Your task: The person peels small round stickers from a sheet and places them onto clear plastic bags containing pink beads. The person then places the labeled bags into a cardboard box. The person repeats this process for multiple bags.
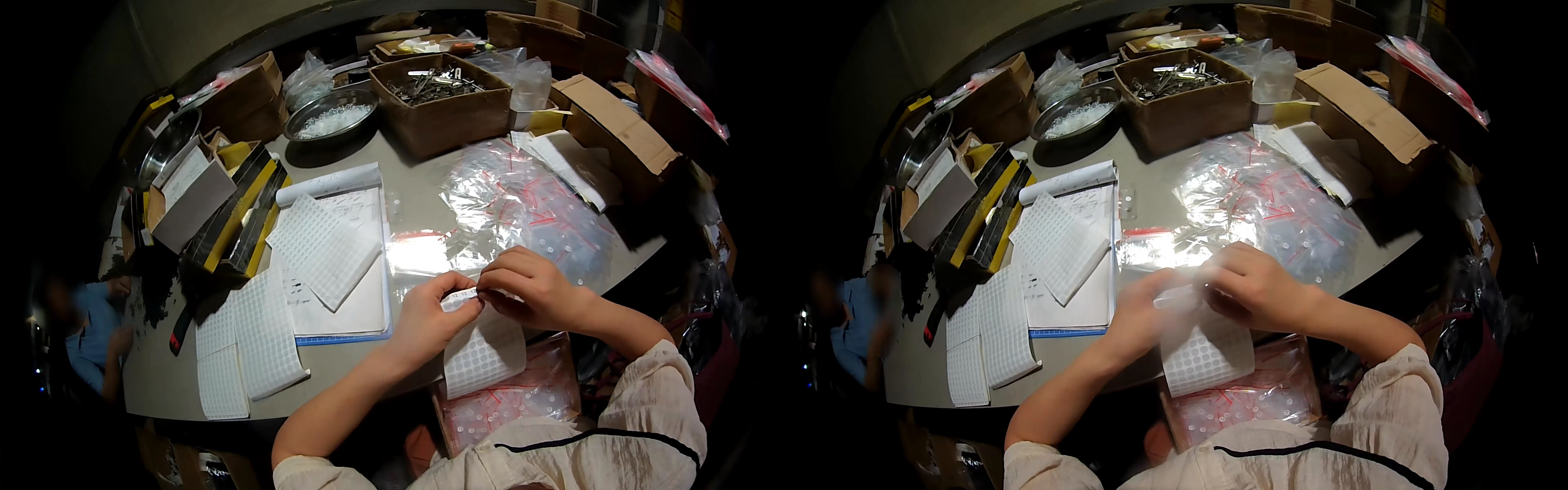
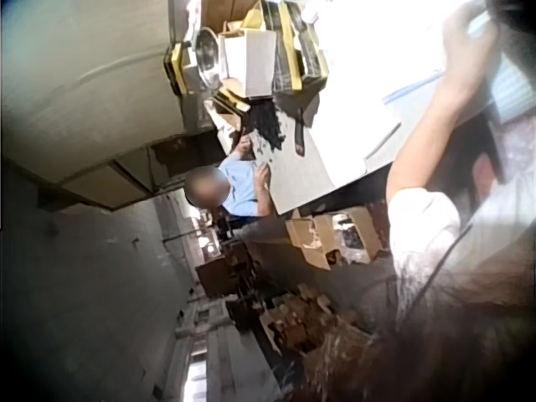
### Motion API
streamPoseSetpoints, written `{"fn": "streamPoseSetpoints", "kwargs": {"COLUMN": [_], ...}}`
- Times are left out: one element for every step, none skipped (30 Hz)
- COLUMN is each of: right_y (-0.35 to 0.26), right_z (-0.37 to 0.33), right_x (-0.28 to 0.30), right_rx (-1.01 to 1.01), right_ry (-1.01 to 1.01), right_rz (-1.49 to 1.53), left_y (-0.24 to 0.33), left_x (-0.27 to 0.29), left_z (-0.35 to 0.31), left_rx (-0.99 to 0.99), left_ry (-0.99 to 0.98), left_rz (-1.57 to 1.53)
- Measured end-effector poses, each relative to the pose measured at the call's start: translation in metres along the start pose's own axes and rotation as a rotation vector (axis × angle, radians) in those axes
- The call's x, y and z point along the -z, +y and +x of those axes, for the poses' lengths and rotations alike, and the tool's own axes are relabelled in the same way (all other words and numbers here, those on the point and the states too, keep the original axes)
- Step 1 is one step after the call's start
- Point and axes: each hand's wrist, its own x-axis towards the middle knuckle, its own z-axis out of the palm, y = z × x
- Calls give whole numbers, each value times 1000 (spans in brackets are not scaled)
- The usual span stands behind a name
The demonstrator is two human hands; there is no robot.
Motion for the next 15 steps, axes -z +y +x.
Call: {"fn": "streamPoseSetpoints", "kwargs": {"right_y": [1,1,2,2,3,4,4,6,8,11,17,23,29,31,37], "right_z": [-1,-1,-1,-2,-2,-2,-2,-2,-1,1,4,8,12,18,24], "right_x": [-1,-1,-1,-2,-2,-2,-2,-1,1,2,1,0,0,0,-4], "right_rx": [-19,-44,-70,-96,-111,-126,-141,-166,-189,-212,-222,-233,-243,-231,-153], "right_ry": [5,10,16,23,11,-1,-13,-35,-58,-82,-58,-32,-7,-30,-38], "right_rz": [35,68,100,132,143,153,162,192,224,257,214,171,128,55,-4], "left_y": [0,0,-1,-2,-2,-2,-2,-2,-4,-5,-3,5,8,3,-1], "left_x": [0,0,-1,-1,-1,-1,-1,-1,-1,-2,-3,-4,-5,-7,-7], "left_z": [0,0,-1,-1,-1,-1,-1,-1,0,0,-1,-3,-4,-5,-6], "left_rx": [10,6,2,-2,4,9,14,18,24,30,16,1,-12,-18,-26], "left_ry": [0,3,4,6,6,6,6,2,2,1,-14,-33,-50,-94,-121], "left_rz": [3,3,5,7,12,16,21,23,25,28,105,184,263,215,231]}}
